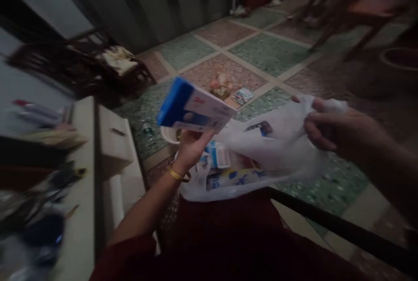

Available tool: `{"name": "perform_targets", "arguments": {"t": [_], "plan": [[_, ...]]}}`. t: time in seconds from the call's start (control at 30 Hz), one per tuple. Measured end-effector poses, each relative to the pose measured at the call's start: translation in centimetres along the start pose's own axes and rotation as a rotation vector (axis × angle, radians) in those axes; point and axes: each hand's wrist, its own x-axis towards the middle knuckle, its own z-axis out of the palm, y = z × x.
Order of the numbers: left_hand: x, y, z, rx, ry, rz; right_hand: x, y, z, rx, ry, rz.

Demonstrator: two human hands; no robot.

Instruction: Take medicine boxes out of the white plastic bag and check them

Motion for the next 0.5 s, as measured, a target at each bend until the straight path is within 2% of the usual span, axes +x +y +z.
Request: {"name": "perform_targets", "arguments": {"t": [0.07, 0.13, 0.23, 0.3, 0.4, 0.5], "plan": [[1.5, -0.9, 2.1, 0.226, -0.245, 0.094, -1.0, -0.5, 0.0, 0.036, -0.062, 0.022], [2.0, -1.7, 3.7, 0.429, -0.451, 0.211, -1.2, -0.8, 0.2, 0.060, -0.134, 0.004], [1.7, -2.3, 5.1, 0.697, -0.671, 0.371, -1.0, -0.9, 0.3, 0.096, -0.188, -0.018], [1.4, -2.3, 5.7, 0.880, -0.721, 0.413, -0.8, -0.7, 0.3, 0.099, -0.209, -0.007], [1.4, -1.2, 6.9, 1.134, -0.721, 0.394, -0.5, -0.3, 0.6, 0.091, -0.241, 0.049], [1.5, 0.3, 8.3, 1.250, -0.703, 0.367, -0.3, -0.1, 1.1, 0.072, -0.259, 0.084]]}}
